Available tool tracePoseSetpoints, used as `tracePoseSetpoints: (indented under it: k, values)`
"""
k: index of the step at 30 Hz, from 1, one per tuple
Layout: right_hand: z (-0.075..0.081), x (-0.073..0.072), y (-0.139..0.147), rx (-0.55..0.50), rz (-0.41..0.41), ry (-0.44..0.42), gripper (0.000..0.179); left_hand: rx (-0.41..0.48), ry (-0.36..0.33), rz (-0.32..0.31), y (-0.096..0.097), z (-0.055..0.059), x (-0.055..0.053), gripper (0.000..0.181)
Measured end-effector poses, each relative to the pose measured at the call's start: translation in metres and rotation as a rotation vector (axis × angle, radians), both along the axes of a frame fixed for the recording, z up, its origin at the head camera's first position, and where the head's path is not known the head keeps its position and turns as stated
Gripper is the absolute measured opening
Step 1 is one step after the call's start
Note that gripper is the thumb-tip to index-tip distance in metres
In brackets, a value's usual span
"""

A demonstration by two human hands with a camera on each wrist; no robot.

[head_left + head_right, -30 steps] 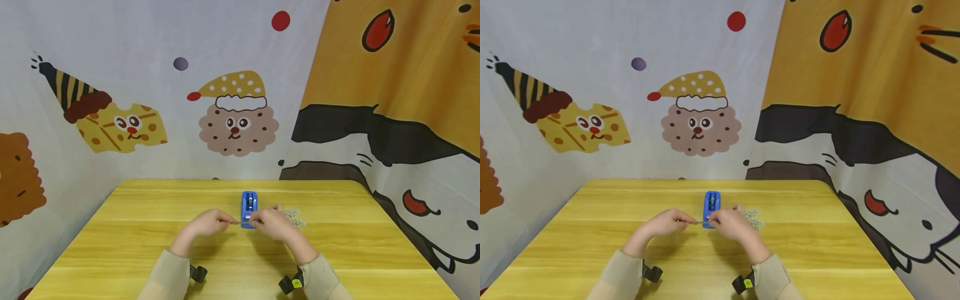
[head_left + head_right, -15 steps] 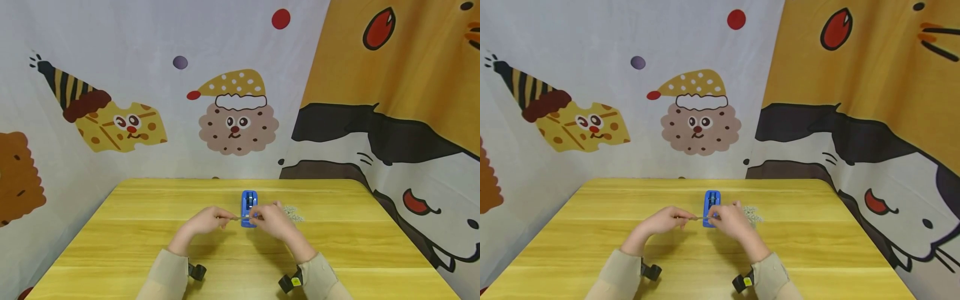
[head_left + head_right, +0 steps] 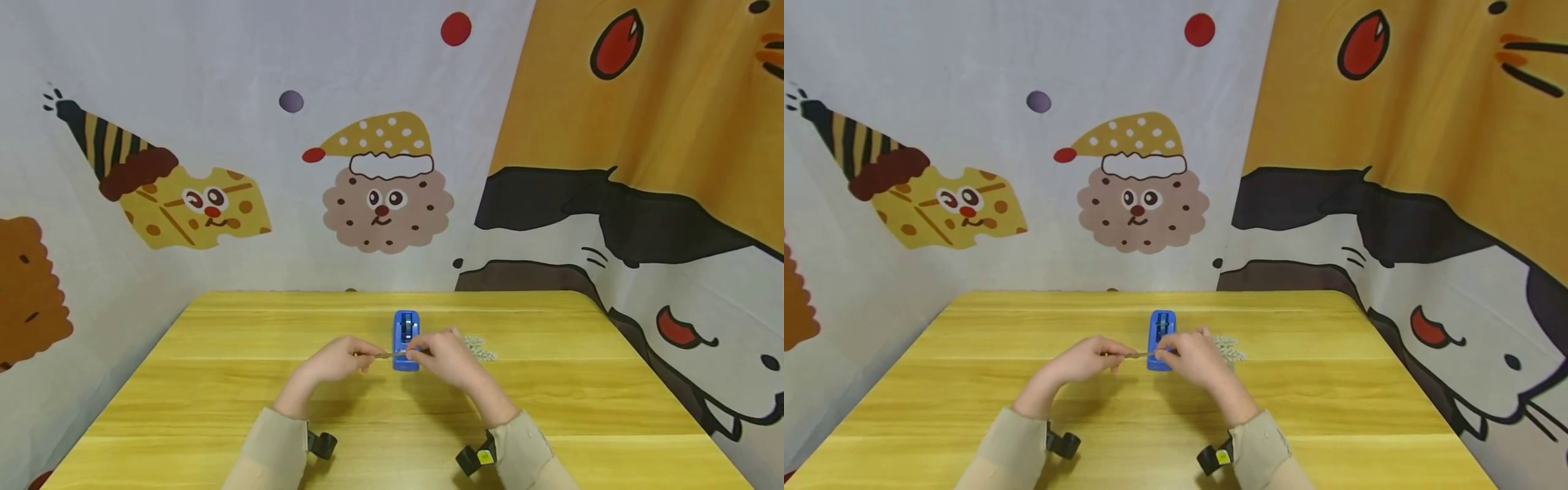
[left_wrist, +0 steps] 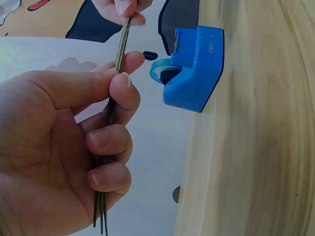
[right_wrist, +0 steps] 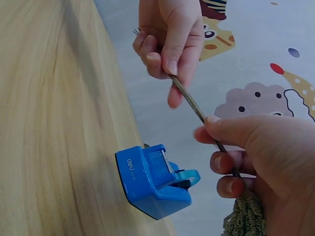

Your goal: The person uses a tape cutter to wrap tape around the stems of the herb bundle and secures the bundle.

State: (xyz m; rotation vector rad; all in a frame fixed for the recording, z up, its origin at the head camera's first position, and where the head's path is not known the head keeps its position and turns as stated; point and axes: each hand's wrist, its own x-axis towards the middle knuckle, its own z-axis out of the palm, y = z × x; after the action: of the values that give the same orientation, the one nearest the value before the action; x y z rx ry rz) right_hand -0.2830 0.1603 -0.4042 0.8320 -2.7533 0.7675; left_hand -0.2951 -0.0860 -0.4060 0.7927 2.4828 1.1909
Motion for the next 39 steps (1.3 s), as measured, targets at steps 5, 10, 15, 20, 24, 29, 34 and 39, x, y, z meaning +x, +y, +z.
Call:
tracePoseSetpoints:
  k: [5, 10, 15, 20, 24, 29, 34, 39]
  values:
    - [0.0007, 0.0004, -0.0010, 0.011, -0.054, 0.016, 0.014, 0.002, 0.007, 0.020, 0.0011, 0.0018, 0.0019, 0.028]
    - [-0.0002, 0.0003, -0.0011, 0.004, -0.054, 0.036, 0.011, 0.004, 0.004, 0.028, 0.0028, 0.0034, 0.0034, 0.028]
    - [-0.0021, -0.0013, 0.0002, -0.006, -0.041, 0.038, 0.006, 0.007, 0.007, 0.020, 0.0039, 0.0036, 0.0039, 0.028]
    - [-0.0028, -0.0020, 0.0004, 0.010, -0.052, 0.025, 0.007, 0.004, 0.005, 0.022, 0.0036, 0.0029, 0.0035, 0.027]
    - [-0.0023, -0.0019, -0.0001, 0.037, -0.059, 0.022, 0.007, -0.001, 0.005, 0.023, 0.0030, 0.0021, 0.0026, 0.027]
    - [-0.0005, -0.0006, 0.0008, 0.057, -0.051, 0.020, 0.010, 0.000, 0.010, 0.009, 0.0047, 0.0033, 0.0029, 0.027]
    - [-0.0007, -0.0003, 0.0013, 0.070, -0.036, 0.024, 0.009, 0.006, 0.011, 0.004, 0.0060, 0.0039, 0.0045, 0.027]
    - [-0.0007, -0.0010, 0.0005, 0.049, -0.037, 0.020, 0.007, 0.011, 0.001, 0.026, 0.0054, 0.0049, 0.0061, 0.027]
